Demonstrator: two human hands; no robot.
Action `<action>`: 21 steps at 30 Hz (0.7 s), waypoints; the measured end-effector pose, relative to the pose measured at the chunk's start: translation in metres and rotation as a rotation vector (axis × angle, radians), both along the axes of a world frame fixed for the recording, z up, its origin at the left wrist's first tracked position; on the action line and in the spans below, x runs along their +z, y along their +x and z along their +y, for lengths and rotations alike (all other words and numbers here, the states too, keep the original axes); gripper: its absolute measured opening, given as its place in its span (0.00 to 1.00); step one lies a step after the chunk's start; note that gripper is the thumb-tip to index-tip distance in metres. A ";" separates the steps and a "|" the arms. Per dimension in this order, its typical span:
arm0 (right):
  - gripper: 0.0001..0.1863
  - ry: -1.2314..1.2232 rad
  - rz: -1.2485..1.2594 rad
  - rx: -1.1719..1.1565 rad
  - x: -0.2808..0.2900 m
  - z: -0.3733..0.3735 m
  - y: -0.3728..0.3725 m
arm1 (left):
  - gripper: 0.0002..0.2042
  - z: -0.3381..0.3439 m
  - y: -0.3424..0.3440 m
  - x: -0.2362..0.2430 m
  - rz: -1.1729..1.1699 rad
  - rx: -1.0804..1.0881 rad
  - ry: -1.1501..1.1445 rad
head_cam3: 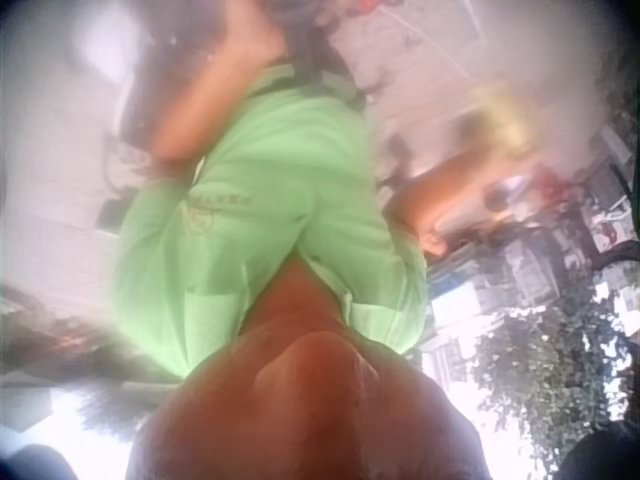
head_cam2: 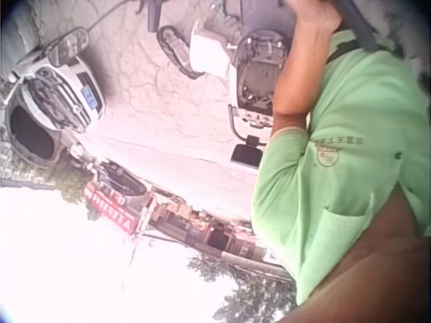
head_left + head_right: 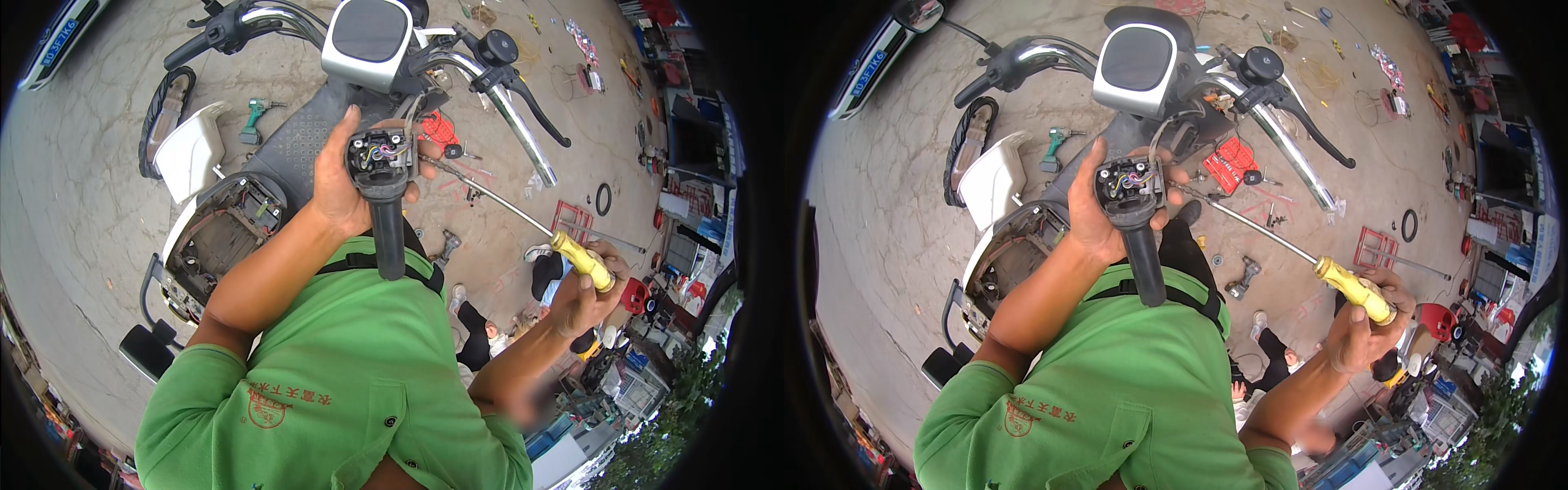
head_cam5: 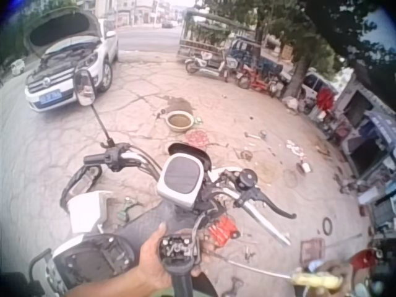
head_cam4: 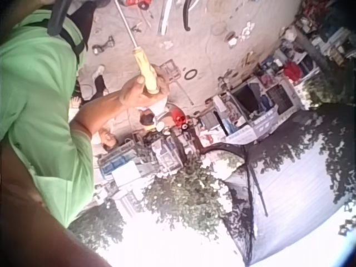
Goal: The person disassembles the right handlebar assembly of a white scooter using a yellow-handled screwdriver. They remove the brake lever, throttle grip, and control housing, exposing internal wiring. The person then reassembles the components in reverse order, securing them with screws.
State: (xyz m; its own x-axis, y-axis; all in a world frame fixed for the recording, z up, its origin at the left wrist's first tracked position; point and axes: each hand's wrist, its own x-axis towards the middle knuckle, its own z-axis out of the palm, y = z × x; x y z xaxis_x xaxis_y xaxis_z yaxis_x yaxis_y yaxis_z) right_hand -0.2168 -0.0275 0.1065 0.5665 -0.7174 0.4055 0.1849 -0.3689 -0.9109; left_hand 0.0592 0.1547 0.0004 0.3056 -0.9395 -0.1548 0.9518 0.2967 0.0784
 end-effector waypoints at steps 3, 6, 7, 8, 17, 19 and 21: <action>0.24 0.013 -0.021 -0.024 -0.001 -0.002 -0.001 | 0.34 0.003 0.001 -0.005 -0.013 0.014 0.021; 0.23 0.032 -0.057 -0.063 -0.002 -0.008 -0.010 | 0.34 0.006 0.003 -0.006 -0.007 0.021 0.046; 0.23 0.034 -0.057 -0.052 -0.001 -0.008 -0.008 | 0.35 0.006 0.003 -0.005 -0.002 0.029 0.052; 0.22 0.036 -0.057 -0.041 0.001 -0.008 -0.004 | 0.35 0.006 0.002 -0.006 0.003 0.036 0.058; 0.15 -0.043 0.761 0.294 -0.038 0.087 0.097 | 0.36 0.003 -0.009 -0.013 -0.015 0.025 0.032; 0.18 -0.052 0.809 0.384 -0.052 0.101 0.109 | 0.35 0.003 -0.013 -0.013 -0.047 0.025 0.037; 0.19 -0.027 0.946 0.446 -0.059 0.107 0.116 | 0.36 0.003 -0.016 -0.015 -0.068 0.019 0.053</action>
